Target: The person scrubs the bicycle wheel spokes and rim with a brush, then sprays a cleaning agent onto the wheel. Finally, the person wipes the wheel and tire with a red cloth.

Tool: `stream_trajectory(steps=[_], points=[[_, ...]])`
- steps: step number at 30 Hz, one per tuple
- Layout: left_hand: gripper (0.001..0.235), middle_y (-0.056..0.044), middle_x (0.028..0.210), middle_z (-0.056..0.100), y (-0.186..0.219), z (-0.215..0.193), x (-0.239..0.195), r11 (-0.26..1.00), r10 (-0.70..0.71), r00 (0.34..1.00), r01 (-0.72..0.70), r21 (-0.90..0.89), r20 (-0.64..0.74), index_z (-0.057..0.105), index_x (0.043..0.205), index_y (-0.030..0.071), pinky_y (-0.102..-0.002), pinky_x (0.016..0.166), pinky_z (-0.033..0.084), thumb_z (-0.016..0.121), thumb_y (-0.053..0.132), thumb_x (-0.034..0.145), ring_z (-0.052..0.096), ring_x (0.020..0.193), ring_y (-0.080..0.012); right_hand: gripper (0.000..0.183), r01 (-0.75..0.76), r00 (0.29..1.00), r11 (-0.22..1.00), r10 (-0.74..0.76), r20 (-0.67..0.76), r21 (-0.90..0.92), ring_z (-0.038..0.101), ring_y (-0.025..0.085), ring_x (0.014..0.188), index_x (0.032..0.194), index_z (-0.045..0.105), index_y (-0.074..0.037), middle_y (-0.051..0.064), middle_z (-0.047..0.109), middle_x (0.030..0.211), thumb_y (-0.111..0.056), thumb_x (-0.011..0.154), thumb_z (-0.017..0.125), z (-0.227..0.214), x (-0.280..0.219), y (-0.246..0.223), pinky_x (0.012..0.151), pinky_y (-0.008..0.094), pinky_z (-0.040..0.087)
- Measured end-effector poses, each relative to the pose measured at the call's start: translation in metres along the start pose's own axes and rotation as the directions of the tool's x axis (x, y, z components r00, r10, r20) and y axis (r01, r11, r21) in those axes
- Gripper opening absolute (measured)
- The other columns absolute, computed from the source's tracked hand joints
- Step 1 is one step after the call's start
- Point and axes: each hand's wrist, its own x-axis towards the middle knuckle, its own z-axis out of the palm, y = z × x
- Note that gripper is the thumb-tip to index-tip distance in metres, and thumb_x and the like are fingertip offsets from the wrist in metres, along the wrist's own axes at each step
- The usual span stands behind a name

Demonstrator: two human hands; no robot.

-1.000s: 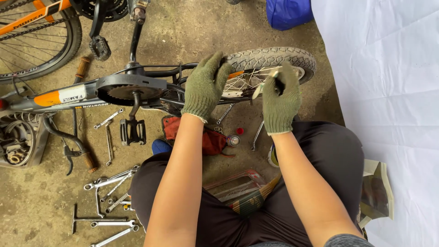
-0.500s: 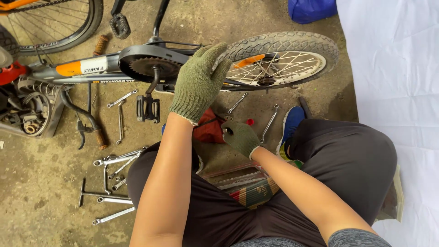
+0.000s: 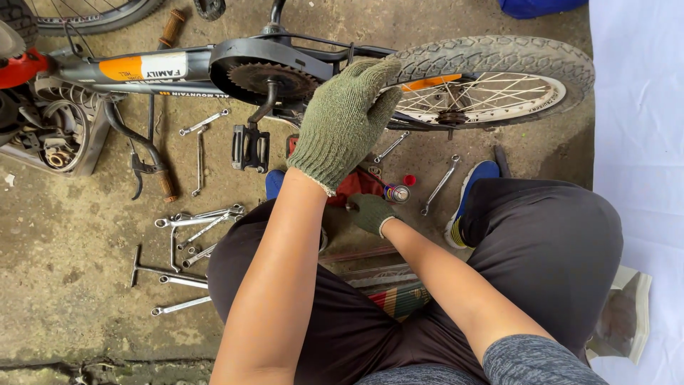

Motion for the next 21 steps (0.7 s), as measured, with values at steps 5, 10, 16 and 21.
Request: stream_trajectory(steps=[5, 10, 16, 21], points=[[0.029, -0.011, 0.114, 0.074, -0.006, -0.001, -0.003, 1.0, -0.012, 1.0, 0.012, 0.013, 0.024, 0.068, 0.121, 0.008, -0.038, 0.077, 0.057, 0.072, 0.014, 0.094, 0.073, 0.088, -0.0288, 0.043, -0.003, 0.942, 0.991, -0.043, -0.332, -0.137, 0.065, 0.039, 0.097, 0.125, 0.066, -0.015, 0.015, 0.07, 0.111, -0.033, 0.086, 0.063, -0.036, -0.017, -0.022, 0.081, 0.049, 0.053], [0.028, -0.012, 0.114, 0.073, -0.008, 0.001, -0.002, 1.0, -0.031, 0.998, 0.031, 0.001, 0.049, 0.068, 0.122, 0.008, -0.038, 0.075, 0.057, 0.07, 0.016, 0.095, 0.073, 0.086, -0.0298, 0.059, -0.142, 0.828, 0.951, -0.037, -0.559, -0.274, 0.05, 0.033, 0.116, 0.137, 0.052, -0.01, 0.014, 0.051, 0.13, -0.035, 0.087, 0.069, -0.056, -0.03, 0.007, 0.095, 0.045, 0.045], [0.029, -0.013, 0.114, 0.074, -0.004, 0.005, 0.0, 1.0, 0.022, 1.0, -0.023, 0.013, 0.022, 0.068, 0.12, 0.006, -0.038, 0.077, 0.058, 0.074, 0.014, 0.092, 0.073, 0.087, -0.0304, 0.09, -0.162, 0.902, 0.958, 0.047, -0.43, -0.236, 0.057, 0.041, 0.116, 0.143, 0.05, -0.007, 0.02, 0.057, 0.132, -0.036, 0.066, 0.087, -0.03, -0.021, 0.082, 0.097, 0.051, 0.049], [0.033, -0.005, 0.121, 0.07, -0.026, 0.022, -0.013, 0.98, -0.049, 0.981, 0.011, 0.199, 0.189, 0.062, 0.129, 0.029, -0.052, 0.085, 0.059, 0.071, 0.036, 0.098, 0.07, 0.108, -0.0366, 0.065, -0.373, 0.895, 0.909, 0.405, -0.186, 0.186, 0.058, 0.044, 0.13, 0.149, 0.048, -0.009, 0.026, 0.059, 0.141, -0.028, 0.091, 0.068, -0.016, -0.018, 0.094, 0.102, 0.058, 0.055]])
